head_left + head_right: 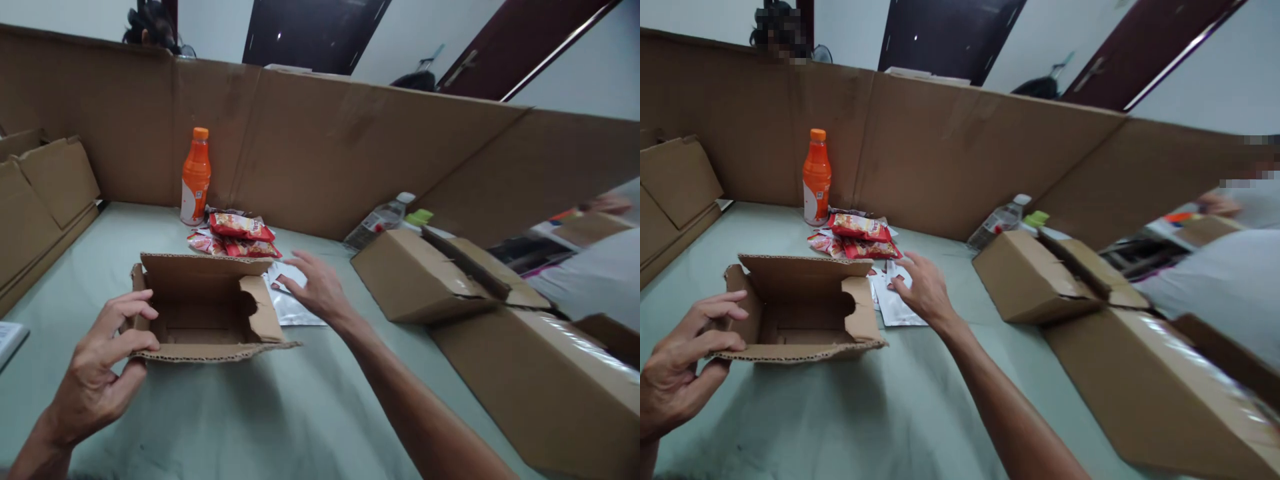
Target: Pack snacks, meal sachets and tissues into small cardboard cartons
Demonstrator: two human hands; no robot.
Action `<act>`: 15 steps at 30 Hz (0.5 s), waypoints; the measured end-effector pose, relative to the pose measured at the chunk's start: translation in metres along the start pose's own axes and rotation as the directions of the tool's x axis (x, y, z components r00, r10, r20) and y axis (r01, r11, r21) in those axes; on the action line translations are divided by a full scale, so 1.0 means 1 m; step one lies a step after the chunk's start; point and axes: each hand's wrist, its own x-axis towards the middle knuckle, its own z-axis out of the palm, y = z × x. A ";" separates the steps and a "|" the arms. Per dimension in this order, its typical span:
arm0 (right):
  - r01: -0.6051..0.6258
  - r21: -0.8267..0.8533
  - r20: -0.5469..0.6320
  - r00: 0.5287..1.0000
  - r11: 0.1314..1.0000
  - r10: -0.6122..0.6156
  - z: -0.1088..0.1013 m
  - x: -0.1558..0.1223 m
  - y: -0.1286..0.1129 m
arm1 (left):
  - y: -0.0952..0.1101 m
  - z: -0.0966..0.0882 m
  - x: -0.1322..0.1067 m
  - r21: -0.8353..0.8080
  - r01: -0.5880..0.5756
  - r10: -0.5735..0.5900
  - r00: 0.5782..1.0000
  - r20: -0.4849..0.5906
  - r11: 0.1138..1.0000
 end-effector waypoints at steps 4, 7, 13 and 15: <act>-0.003 0.034 -0.010 1.000 0.999 0.003 0.004 0.076 -0.039 | 0.002 0.006 0.005 -0.023 -0.001 0.002 0.999 0.048 1.000; 0.016 0.096 0.007 1.000 0.995 -0.017 0.009 0.106 -0.053 | 0.001 0.003 0.005 0.000 0.021 -0.021 0.996 0.084 1.000; -0.106 0.273 -0.085 0.987 0.956 0.133 -0.010 0.108 -0.028 | -0.005 0.002 0.005 0.007 0.004 -0.004 0.997 0.077 1.000; -0.131 0.339 -0.133 0.973 0.932 0.186 -0.031 0.095 -0.020 | -0.004 0.005 0.007 -0.002 -0.001 0.001 0.999 0.051 1.000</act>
